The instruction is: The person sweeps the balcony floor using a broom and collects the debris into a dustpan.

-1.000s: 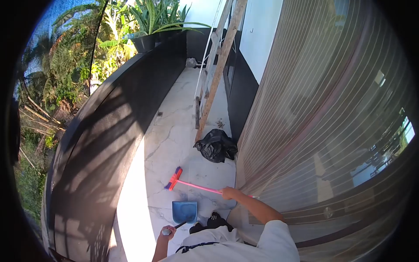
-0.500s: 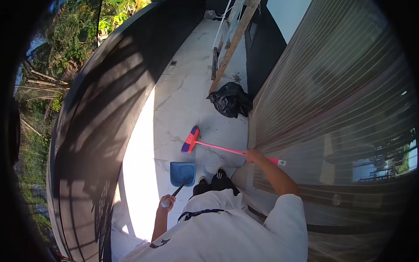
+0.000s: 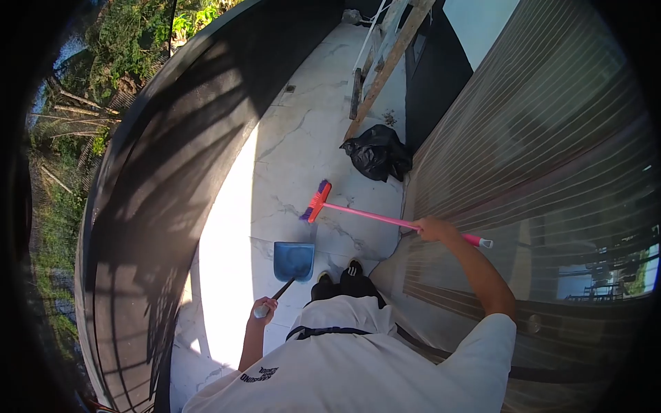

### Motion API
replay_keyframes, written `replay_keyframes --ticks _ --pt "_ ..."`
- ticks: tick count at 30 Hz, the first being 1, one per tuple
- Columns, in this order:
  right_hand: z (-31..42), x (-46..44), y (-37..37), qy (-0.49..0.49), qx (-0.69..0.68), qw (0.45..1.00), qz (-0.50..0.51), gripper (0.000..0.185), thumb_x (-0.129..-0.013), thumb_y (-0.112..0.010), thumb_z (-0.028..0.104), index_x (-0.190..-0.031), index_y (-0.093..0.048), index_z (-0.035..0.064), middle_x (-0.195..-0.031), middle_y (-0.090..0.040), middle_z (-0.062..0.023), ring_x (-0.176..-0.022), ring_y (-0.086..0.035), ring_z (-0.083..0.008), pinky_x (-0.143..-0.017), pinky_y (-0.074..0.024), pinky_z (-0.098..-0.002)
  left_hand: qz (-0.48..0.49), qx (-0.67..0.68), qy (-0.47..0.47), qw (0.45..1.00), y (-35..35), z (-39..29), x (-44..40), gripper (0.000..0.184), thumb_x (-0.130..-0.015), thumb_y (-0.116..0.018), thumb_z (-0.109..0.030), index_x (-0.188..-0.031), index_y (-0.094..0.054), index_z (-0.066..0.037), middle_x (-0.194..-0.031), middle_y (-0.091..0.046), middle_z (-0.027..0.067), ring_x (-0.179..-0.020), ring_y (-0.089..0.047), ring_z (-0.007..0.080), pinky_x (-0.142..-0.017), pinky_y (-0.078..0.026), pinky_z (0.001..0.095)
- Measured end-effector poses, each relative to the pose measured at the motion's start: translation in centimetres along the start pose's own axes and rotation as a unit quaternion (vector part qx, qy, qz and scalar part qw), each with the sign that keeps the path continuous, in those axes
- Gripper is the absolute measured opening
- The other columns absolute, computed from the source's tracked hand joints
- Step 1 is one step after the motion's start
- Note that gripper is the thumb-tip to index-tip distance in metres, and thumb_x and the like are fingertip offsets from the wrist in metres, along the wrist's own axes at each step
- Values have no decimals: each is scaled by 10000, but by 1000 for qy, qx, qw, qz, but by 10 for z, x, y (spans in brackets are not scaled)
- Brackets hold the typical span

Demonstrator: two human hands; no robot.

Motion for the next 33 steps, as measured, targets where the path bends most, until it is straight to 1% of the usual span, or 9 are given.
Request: replay_keyframes --ticks 5,7,9,12,14,17,24,28,33 --pt "53 -79 -60 93 -51 994 -19 424 -757 -398 142 -1151 -383 299 -811 -551 -179 -726 -537 -283 -663 -430 -372 30 9 26 999 4 11 15 118 -718 -357 16 -728 -358 133 -644 -424 115 -477 -448 103 -409 -430 141" --pt "105 -76 -54 6 -103 992 76 447 -743 -408 139 -1155 -375 310 -888 -541 -160 -815 -528 -280 -702 -428 -374 19 6 9 1000 3 15 27 118 -718 -357 18 -732 -356 135 -636 -422 109 -476 -447 103 -406 -427 141" --pt "122 -115 -94 32 -42 999 -2 466 -717 -428 137 -1147 -387 312 -993 -505 -140 -906 -502 -277 -757 -416 -377 11 2 -6 1000 3 16 35 118 -719 -358 19 -736 -354 136 -629 -420 103 -475 -447 102 -403 -425 140" --pt "116 -140 -134 38 -32 998 33 473 -688 -450 132 -1130 -413 297 -1069 -460 -126 -955 -478 -285 -798 -398 -382 -15 -22 -23 999 23 10 50 116 -721 -355 23 -739 -353 138 -619 -414 97 -465 -437 103 -404 -422 143" --pt "84 -127 -128 34 -16 999 28 487 -663 -471 110 -1118 -429 278 -1029 -491 -130 -926 -497 -273 -779 -409 -367 -6 15 -8 1000 35 10 60 78 -705 -354 50 -728 -361 125 -647 -434 156 -463 -447 129 -395 -427 155" --pt "35 -81 -79 12 31 998 53 486 -655 -480 90 -1109 -444 260 -944 -540 -132 -877 -525 -243 -738 -426 -334 -10 -3 -13 1000 43 12 68 77 -706 -373 42 -737 -367 112 -649 -442 145 -465 -456 135 -401 -427 152" --pt "20 4 18 -24 171 985 15 406 -751 -439 175 -1134 -405 303 -997 -484 -155 -881 -495 -318 -734 -415 -400 -9 47 7 999 57 10 51 96 -713 -421 7 -758 -382 82 -653 -453 123 -511 -481 145 -441 -446 175" --pt "28 15 36 -14 156 988 -3 401 -751 -428 151 -1125 -421 297 -961 -517 -133 -876 -510 -299 -750 -408 -413 19 61 -13 998 64 5 51 124 -706 -404 11 -777 -359 103 -653 -436 123 -495 -467 134 -435 -443 170" --pt "63 -55 -10 118 36 992 12 425 -752 -413 155 -1161 -379 265 -903 -529 -173 -836 -512 -291 -729 -409 -372 26 82 1 996 69 6 47 136 -711 -419 0 -803 -356 78 -668 -444 120 -526 -481 146 -444 -450 185"
Point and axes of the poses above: each hand's wrist, its own x-axis away from the middle knuckle, its own y-axis out of the back of the hand, z = x × y, the point moved 4 cm from there along -x, towards the middle knuckle
